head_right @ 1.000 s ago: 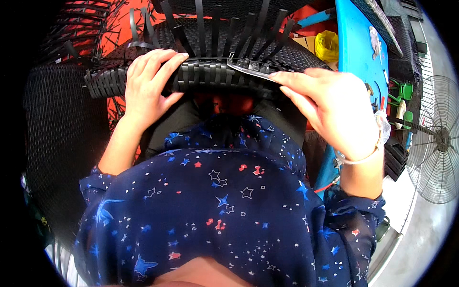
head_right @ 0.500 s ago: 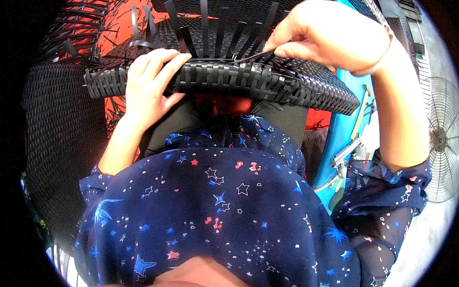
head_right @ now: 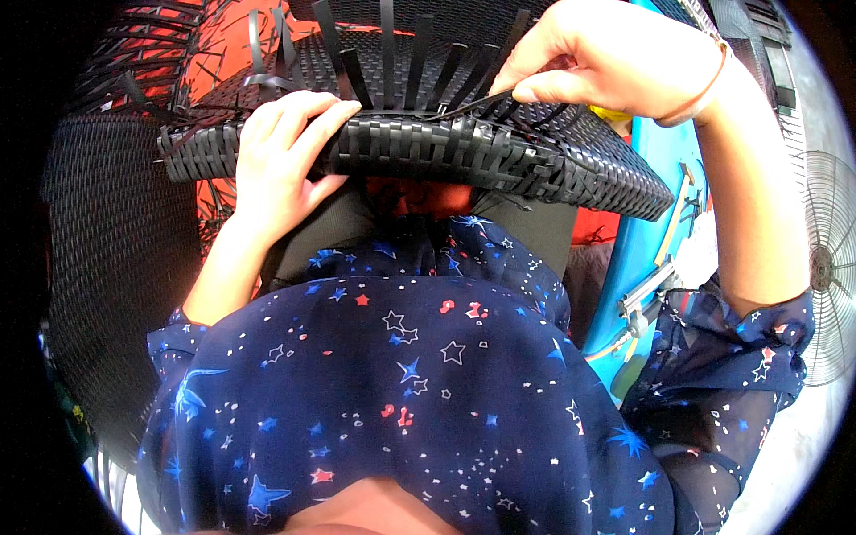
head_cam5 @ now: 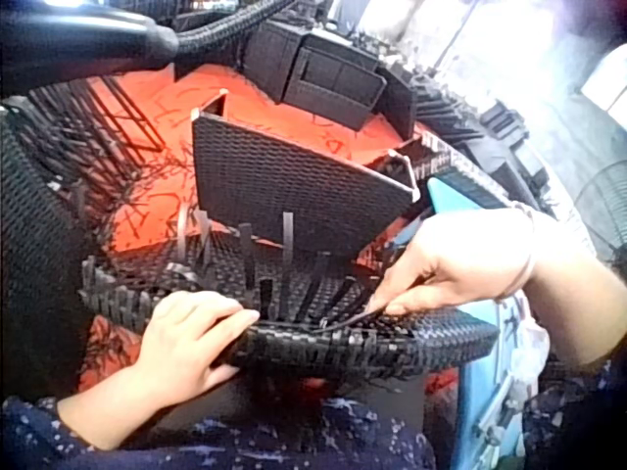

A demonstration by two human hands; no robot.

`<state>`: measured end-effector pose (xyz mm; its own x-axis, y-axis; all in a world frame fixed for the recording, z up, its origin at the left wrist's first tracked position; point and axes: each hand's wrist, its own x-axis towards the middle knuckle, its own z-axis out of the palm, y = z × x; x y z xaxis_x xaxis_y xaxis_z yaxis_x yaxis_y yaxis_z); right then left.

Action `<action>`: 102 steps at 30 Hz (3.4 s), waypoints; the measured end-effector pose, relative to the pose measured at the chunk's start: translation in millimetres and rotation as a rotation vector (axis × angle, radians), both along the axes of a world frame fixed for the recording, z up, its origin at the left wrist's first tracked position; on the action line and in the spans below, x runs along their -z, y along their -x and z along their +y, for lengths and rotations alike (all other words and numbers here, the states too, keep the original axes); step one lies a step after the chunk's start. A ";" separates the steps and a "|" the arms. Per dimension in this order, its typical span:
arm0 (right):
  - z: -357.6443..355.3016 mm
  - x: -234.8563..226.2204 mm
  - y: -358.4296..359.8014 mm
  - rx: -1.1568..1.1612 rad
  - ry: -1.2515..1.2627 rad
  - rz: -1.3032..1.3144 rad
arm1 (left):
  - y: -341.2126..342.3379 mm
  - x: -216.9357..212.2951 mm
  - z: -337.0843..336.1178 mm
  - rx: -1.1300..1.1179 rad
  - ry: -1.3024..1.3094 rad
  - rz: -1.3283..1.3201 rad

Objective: The person weaves black synthetic strips into the frame of a wicker chair using a metal hook tool to pull the strips through the weave. They then use yellow-handled pliers to trim the excess ends of the strips flush with the chair's frame.

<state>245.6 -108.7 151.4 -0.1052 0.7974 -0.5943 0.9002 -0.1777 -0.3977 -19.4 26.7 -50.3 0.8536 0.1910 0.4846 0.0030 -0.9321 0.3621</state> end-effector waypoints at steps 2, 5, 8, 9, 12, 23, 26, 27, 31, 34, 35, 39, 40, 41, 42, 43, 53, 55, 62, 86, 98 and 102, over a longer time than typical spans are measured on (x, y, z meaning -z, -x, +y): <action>3.6 0.2 -1.2 -0.028 0.020 -0.020 | 0.2 0.0 -0.4 0.000 -0.001 -0.009; 12.4 9.6 -7.6 -0.131 -0.015 0.039 | 2.0 0.5 -0.7 -0.003 -0.013 -0.012; 8.2 43.5 19.7 -0.253 -0.076 -0.277 | -1.4 -4.3 -1.1 0.033 -0.016 0.003; -0.9 60.9 35.5 -0.215 -0.031 -0.466 | -3.9 -7.8 -1.4 0.063 -0.009 0.008; -12.5 39.1 21.6 -0.211 -0.163 -0.276 | 5.2 -13.7 -15.4 0.043 0.003 -0.010; -31.9 -21.9 24.2 -0.028 -0.080 -0.119 | 7.8 -18.5 -13.8 0.016 -0.020 -0.024; -30.2 -15.8 18.5 -0.008 -0.080 -0.073 | 3.2 -13.8 -11.8 0.020 -0.013 -0.026; -30.2 -12.3 14.5 -0.016 -0.095 -0.050 | 2.0 -12.4 -11.4 0.023 -0.008 -0.023; -20.1 -11.0 13.9 -0.077 -0.110 -0.084 | 4.3 -10.2 -8.4 0.004 -0.025 -0.014; -1.1 -24.0 29.7 0.129 0.172 -0.204 | 4.1 -10.3 -8.5 0.003 -0.034 -0.024; 0.4 -24.5 28.3 0.122 0.188 -0.226 | 3.6 -10.8 -8.7 0.007 -0.033 -0.029; -11.6 -15.4 11.1 -0.103 -0.114 -0.093 | 1.8 -12.9 -10.2 0.023 -0.021 -0.025; -10.2 -17.2 12.3 -0.109 -0.109 -0.110 | 2.4 -13.8 -10.5 0.025 -0.015 -0.018; -8.8 -19.7 14.7 -0.115 -0.104 -0.129 | 2.8 -14.2 -10.6 0.022 -0.018 -0.020; -7.5 -21.3 16.2 -0.120 -0.098 -0.147 | 2.9 -14.5 -10.5 0.019 -0.020 -0.022; -6.5 -21.1 16.6 -0.116 -0.087 -0.149 | 3.1 -14.6 -10.8 0.017 -0.022 -0.023; -11.4 -17.6 12.2 -0.156 -0.172 -0.158 | 3.9 -13.6 -10.0 0.013 -0.010 0.007; -11.5 -17.4 11.6 -0.165 -0.176 -0.163 | 3.9 -13.8 -10.2 0.013 -0.008 0.009; -6.1 -16.8 12.5 -0.130 -0.076 -0.171 | 4.4 -14.0 -9.9 0.010 -0.011 0.012; 36.7 -9.8 2.8 -0.183 0.194 -0.001 | 4.8 -10.7 -11.1 0.020 -0.039 -0.021; -42.4 8.8 52.0 0.017 -0.335 -0.400 | 0.2 0.4 -9.6 0.024 -0.032 -0.035; -71.7 29.7 68.1 0.185 -0.389 -0.475 | -5.7 7.5 -5.5 0.033 -0.029 -0.058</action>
<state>177.5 -180.4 121.7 0.2588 0.9439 -0.2053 0.9623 -0.2702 -0.0294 -13.7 21.2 -57.8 0.8293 0.1482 0.5387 -0.0483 -0.9415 0.3335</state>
